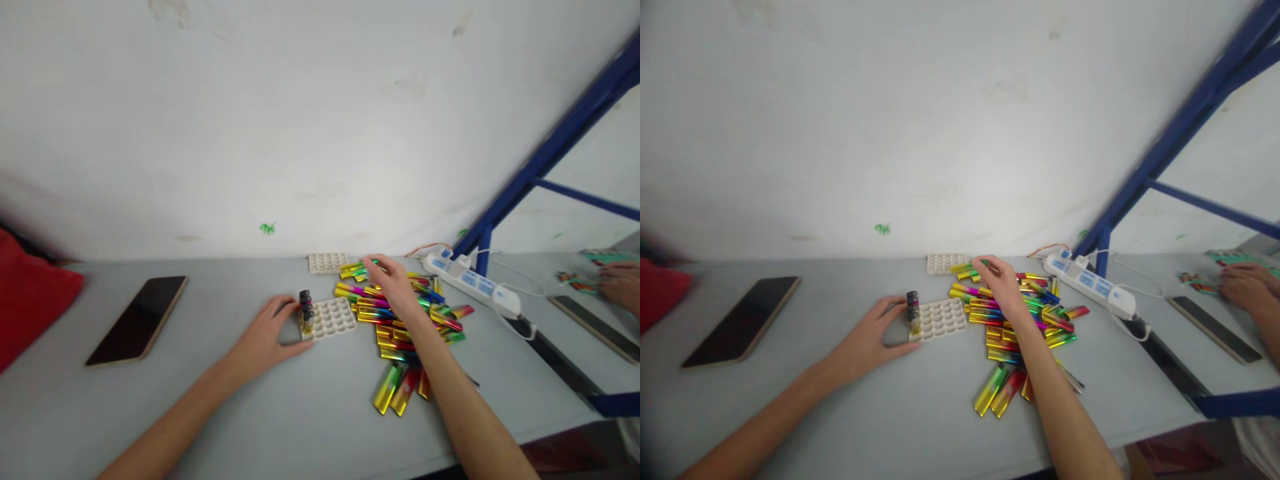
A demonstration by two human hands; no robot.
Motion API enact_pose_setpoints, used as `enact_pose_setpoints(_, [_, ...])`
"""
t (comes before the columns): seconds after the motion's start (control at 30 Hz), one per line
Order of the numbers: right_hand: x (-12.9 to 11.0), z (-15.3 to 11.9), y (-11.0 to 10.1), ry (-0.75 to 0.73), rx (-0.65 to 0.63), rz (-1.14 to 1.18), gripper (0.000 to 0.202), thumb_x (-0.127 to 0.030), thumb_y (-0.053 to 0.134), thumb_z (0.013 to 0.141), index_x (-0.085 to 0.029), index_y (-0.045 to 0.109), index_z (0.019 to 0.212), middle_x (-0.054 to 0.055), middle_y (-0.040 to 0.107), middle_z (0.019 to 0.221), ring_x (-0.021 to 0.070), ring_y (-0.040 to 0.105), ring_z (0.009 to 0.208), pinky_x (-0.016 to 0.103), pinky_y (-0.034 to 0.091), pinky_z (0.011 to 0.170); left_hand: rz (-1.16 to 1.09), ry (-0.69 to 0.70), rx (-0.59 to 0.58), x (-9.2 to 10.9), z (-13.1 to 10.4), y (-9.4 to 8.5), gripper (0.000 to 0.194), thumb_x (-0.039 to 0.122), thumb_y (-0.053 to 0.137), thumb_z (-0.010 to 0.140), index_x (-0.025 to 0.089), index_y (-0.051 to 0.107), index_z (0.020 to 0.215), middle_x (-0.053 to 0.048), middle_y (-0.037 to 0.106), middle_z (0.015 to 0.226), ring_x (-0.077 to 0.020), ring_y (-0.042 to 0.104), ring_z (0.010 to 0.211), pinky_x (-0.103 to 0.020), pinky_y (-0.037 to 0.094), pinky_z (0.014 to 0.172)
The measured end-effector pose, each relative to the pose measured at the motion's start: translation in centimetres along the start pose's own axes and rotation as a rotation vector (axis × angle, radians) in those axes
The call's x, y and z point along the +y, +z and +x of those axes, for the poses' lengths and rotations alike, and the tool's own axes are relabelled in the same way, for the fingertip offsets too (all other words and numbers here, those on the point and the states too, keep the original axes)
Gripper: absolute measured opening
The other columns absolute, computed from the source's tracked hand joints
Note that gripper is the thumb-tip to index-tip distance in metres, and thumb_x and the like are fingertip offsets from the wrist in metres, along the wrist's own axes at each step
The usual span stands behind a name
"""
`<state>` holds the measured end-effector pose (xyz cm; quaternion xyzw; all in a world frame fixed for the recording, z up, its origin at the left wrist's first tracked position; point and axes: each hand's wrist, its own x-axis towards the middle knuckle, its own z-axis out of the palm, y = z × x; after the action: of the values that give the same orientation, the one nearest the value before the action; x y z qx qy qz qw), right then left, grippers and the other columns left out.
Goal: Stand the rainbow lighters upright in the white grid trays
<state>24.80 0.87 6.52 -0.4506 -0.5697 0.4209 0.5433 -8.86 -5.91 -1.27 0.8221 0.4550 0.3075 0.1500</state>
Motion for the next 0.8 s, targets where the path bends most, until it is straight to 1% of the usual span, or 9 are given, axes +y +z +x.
enact_pose_setpoints(0.07, [0.1, -0.7, 0.9, 0.072, 0.044, 0.148, 0.063, -0.080, 0.103, 0.079, -0.025, 0.076, 0.092, -0.005, 0.058, 0.077, 0.0156, 0.049, 0.071, 0.029, 0.046, 0.063, 0.012, -0.002, 0.001, 0.0, 0.0, -0.1, 0.065, 0.062, 0.100, 0.098, 0.029, 0.081, 0.150, -0.014, 0.080, 0.156, -0.0412, 0.078, 0.146, -0.060, 0.067, 0.131])
enact_pose_setpoints(0.13, [0.2, -1.4, 1.7, 0.129, 0.041, 0.282, 0.070, -0.087, 0.104, 0.075, -0.026, 0.072, 0.089, -0.005, 0.057, 0.080, 0.0160, 0.051, 0.074, 0.028, 0.048, 0.062, 0.013, -0.003, -0.003, -0.1, 0.0, -0.2, 0.065, 0.062, 0.100, 0.097, 0.029, 0.081, 0.150, -0.014, 0.080, 0.156, -0.0421, 0.078, 0.147, -0.062, 0.067, 0.131])
enact_pose_setpoints(0.27, [0.1, -2.4, 2.6, 0.195, -0.060, 0.426, 0.077, -0.097, 0.097, 0.079, -0.029, 0.062, 0.095, -0.003, 0.063, 0.084, 0.0177, 0.059, 0.072, 0.030, 0.055, 0.062, 0.011, -0.009, -0.003, -0.4, -0.1, -0.3, 0.066, 0.063, 0.102, 0.095, 0.029, 0.082, 0.148, -0.015, 0.081, 0.155, -0.0437, 0.079, 0.146, -0.065, 0.069, 0.129])
enact_pose_setpoints(0.33, [0.0, -2.8, 2.9, 0.236, -0.123, 0.450, 0.078, -0.098, 0.093, 0.083, -0.031, 0.059, 0.098, -0.007, 0.057, 0.074, 0.0157, 0.051, 0.061, 0.028, 0.050, 0.056, 0.016, -0.017, 0.000, -0.6, -0.1, -0.2, 0.066, 0.064, 0.102, 0.095, 0.031, 0.083, 0.149, -0.014, 0.081, 0.155, -0.0444, 0.080, 0.144, -0.067, 0.070, 0.128])
enact_pose_setpoints(0.43, [-0.2, -3.0, 3.1, 0.283, -0.169, 0.453, 0.080, -0.100, 0.094, 0.080, -0.030, 0.059, 0.098, -0.014, 0.040, 0.064, 0.0103, 0.027, 0.052, 0.022, 0.029, 0.048, 0.027, -0.019, 0.018, -0.6, -0.2, -0.2, 0.066, 0.065, 0.101, 0.096, 0.032, 0.083, 0.149, -0.013, 0.081, 0.154, -0.0461, 0.081, 0.143, -0.069, 0.071, 0.126])
enact_pose_setpoints(0.53, [-0.2, -3.0, 3.4, 0.328, -0.194, 0.397, 0.084, -0.106, 0.086, 0.082, -0.027, 0.056, 0.082, -0.014, 0.032, 0.062, 0.0079, 0.016, 0.053, 0.021, 0.015, 0.048, 0.036, -0.012, 0.022, -0.5, -0.2, -0.3, 0.066, 0.067, 0.100, 0.096, 0.032, 0.083, 0.149, -0.013, 0.081, 0.154, -0.0473, 0.081, 0.142, -0.071, 0.072, 0.124])
enact_pose_setpoints(0.6, [0.0, -3.1, 3.6, 0.371, -0.203, 0.347, 0.089, -0.111, 0.075, 0.086, -0.027, 0.048, 0.072, -0.012, 0.028, 0.060, 0.0076, 0.014, 0.052, 0.022, 0.012, 0.048, 0.036, -0.022, 0.014, -0.5, -0.1, -0.3, 0.066, 0.069, 0.098, 0.096, 0.032, 0.083, 0.149, -0.012, 0.081, 0.154, -0.0477, 0.080, 0.142, -0.071, 0.071, 0.125])
enact_pose_setpoints(0.67, [0.2, -3.2, 3.9, 0.410, -0.178, 0.298, 0.088, -0.109, 0.070, 0.090, -0.029, 0.042, 0.067, -0.011, 0.025, 0.059, 0.0080, 0.012, 0.051, 0.024, 0.011, 0.046, 0.034, -0.030, 0.012, -0.6, -0.2, -0.3, 0.065, 0.072, 0.096, 0.098, 0.033, 0.083, 0.148, -0.011, 0.080, 0.155, -0.0468, 0.080, 0.143, -0.068, 0.071, 0.127])
enact_pose_setpoints(0.8, [0.7, -3.5, 4.5, 0.416, -0.094, 0.222, 0.076, -0.089, 0.067, 0.101, -0.031, 0.037, 0.062, -0.009, 0.024, 0.057, 0.0101, 0.015, 0.050, 0.026, 0.016, 0.044, 0.029, -0.004, 0.042, -0.9, -0.2, -0.1, 0.066, 0.074, 0.095, 0.098, 0.030, 0.083, 0.147, -0.013, 0.081, 0.153, -0.0444, 0.081, 0.141, -0.066, 0.071, 0.127])
